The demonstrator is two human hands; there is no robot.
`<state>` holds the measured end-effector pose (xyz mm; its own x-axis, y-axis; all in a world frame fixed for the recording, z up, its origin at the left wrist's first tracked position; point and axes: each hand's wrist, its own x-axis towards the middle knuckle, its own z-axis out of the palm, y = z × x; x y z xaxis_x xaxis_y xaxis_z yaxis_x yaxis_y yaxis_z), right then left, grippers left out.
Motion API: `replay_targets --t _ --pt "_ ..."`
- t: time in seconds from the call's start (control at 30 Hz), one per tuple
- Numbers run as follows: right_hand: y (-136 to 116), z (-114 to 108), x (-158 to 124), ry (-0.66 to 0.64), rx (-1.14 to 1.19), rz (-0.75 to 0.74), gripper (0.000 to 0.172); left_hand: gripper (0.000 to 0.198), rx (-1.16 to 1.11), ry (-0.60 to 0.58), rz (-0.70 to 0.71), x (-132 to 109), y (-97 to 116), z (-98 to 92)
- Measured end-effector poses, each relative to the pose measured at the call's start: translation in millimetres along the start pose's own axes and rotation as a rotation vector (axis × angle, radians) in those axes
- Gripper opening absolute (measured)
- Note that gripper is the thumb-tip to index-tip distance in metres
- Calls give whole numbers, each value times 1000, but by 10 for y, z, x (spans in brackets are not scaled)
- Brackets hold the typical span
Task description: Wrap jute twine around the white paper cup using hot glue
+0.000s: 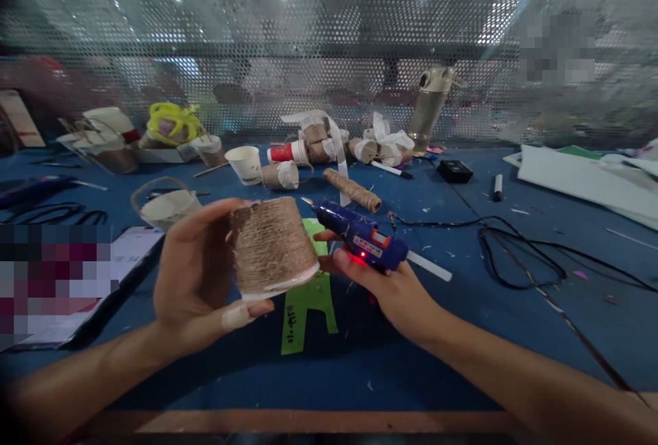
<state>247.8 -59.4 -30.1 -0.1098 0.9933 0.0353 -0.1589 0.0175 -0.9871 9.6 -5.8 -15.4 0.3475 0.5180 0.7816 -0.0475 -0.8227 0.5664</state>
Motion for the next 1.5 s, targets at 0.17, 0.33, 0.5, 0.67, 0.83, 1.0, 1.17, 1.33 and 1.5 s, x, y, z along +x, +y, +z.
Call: replay_targets --t 0.17,0.33,0.5,0.67,0.83,1.0,1.17,1.33,1.5 --pt "-48 -5 -16 -138 26 21 26 88 100 35 20 12 -16 -51" --pt "-175 -49 -29 -103 -188 -91 11 87 249 29 20 53 -59 -130" --pt "-270 -70 -36 -34 -316 -101 12 84 317 20 86 104 -83 -175" --pt "-308 -46 -53 24 -463 -153 16 88 312 45 97 98 -121 -206" --pt "-324 -64 -94 66 -509 -213 17 87 362 50 130 94 -135 -226" --pt "-280 -164 -104 -3 -511 -297 10 86 401 11 95 135 -85 -226" --pt "-249 -205 -86 -41 -447 -321 4 82 427 -48 98 153 -58 -225" --pt "-318 -170 -83 77 -505 -261 12 85 322 -109 39 124 -69 -238" --pt "-362 -138 -69 139 -585 -276 17 86 270 -125 -29 88 -72 -242"
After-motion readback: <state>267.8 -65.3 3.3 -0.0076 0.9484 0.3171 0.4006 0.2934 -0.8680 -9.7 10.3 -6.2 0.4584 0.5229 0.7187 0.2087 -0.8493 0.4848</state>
